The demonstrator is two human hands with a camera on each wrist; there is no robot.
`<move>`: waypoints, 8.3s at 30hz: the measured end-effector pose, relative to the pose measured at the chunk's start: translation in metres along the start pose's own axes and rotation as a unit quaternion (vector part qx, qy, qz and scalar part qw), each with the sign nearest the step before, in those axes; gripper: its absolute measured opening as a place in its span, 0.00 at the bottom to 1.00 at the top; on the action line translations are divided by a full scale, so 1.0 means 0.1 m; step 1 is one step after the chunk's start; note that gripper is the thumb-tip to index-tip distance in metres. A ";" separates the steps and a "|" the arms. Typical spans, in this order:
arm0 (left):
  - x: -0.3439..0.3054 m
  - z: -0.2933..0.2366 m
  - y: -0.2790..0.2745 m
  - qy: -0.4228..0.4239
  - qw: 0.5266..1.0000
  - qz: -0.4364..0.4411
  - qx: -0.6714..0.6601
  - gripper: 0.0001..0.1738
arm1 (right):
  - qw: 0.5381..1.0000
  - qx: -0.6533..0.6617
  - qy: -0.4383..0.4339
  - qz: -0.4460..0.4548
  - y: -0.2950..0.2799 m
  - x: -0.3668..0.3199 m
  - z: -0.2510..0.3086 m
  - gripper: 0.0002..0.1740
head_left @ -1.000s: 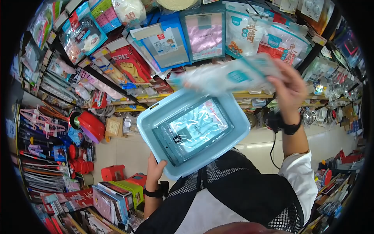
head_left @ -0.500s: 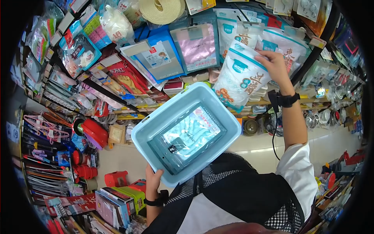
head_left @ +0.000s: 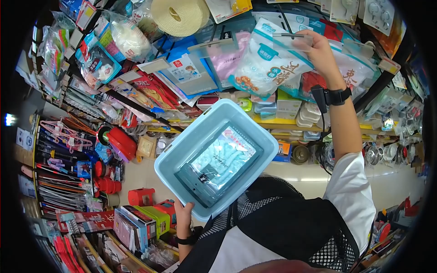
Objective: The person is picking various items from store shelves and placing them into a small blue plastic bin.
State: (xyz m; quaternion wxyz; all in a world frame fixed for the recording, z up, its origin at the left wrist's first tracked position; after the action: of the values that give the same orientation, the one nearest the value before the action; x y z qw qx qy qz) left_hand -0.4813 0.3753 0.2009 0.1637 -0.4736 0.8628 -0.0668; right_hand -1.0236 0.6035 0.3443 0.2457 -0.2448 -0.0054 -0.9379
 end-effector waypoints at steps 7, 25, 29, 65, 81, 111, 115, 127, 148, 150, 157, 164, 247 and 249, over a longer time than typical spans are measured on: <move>-0.20 0.04 0.23 -0.006 1.000 -0.001 -0.005 0.25 | 0.994 0.054 0.048 0.081 -0.17 0.07 0.00 0.09; -0.33 0.05 0.26 0.001 1.000 -0.021 0.005 0.24 | 0.748 -0.521 -0.400 -0.095 -0.04 0.73 -0.31 0.09; -0.42 -0.01 0.25 0.005 0.999 -0.026 0.022 0.24 | 0.717 -0.520 -0.434 -0.166 0.01 0.71 -0.33 0.11; -0.73 0.66 -1.63 0.101 0.984 0.110 0.102 0.37 | 0.746 -0.183 -0.356 0.533 4.49 -3.62 0.59 0.25; -0.44 1.02 -1.59 0.121 0.965 0.230 0.019 0.32 | 0.846 -0.255 -0.331 0.331 3.51 -3.44 1.25 0.07; -0.48 0.32 0.34 0.076 0.982 0.171 0.003 0.30 | 0.924 -0.296 -0.188 -0.152 -0.35 -2.17 0.96 0.07; -0.49 0.33 0.44 0.044 0.987 0.155 0.014 0.30 | 0.894 -0.387 -0.206 -0.092 -0.46 -2.12 0.67 0.07; -0.51 0.23 0.56 0.058 0.991 0.119 0.029 0.30 | 0.964 -0.256 0.019 -0.063 -0.77 -2.11 -0.02 0.10; -0.84 0.36 0.49 -0.022 0.999 0.029 0.013 0.30 | 0.996 -0.082 -0.011 -0.024 -0.15 -1.74 -0.34 0.05; -0.91 0.45 0.48 -0.019 1.000 0.009 -0.020 0.31 | 0.994 -0.111 -0.019 0.003 0.02 -1.71 -0.28 0.05; -0.86 0.54 0.23 -0.042 0.998 -0.014 -0.039 0.31 | 0.970 -0.211 -0.092 0.078 0.67 -1.57 -0.16 0.06; -0.30 0.68 -0.40 -0.023 0.999 -0.013 -0.034 0.30 | 0.966 -0.233 -0.087 0.069 1.37 -1.08 -0.27 0.09; 0.77 0.69 -1.45 0.120 0.966 0.225 0.042 0.33 | 0.795 -0.241 -0.383 0.404 4.49 -2.86 0.49 0.03; 0.83 0.74 -1.48 0.128 0.963 0.236 0.025 0.32 | 0.802 -0.242 -0.363 0.408 4.39 -2.81 0.60 0.03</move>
State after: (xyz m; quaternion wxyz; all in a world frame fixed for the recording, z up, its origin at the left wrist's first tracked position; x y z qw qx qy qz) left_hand -0.3795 0.2283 0.1534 0.0750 -0.2399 0.9619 -0.1078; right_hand -0.5793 0.3540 0.2188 0.5188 -0.5986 0.2337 -0.5638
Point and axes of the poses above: each hand's wrist, its own x-axis towards the middle knuckle, its own y-axis out of the palm, z = x × y, the point moved 2 cm from there along x, towards the middle knuckle, and after that the axes turned 3 degrees about -z, right-handed, at the moved point
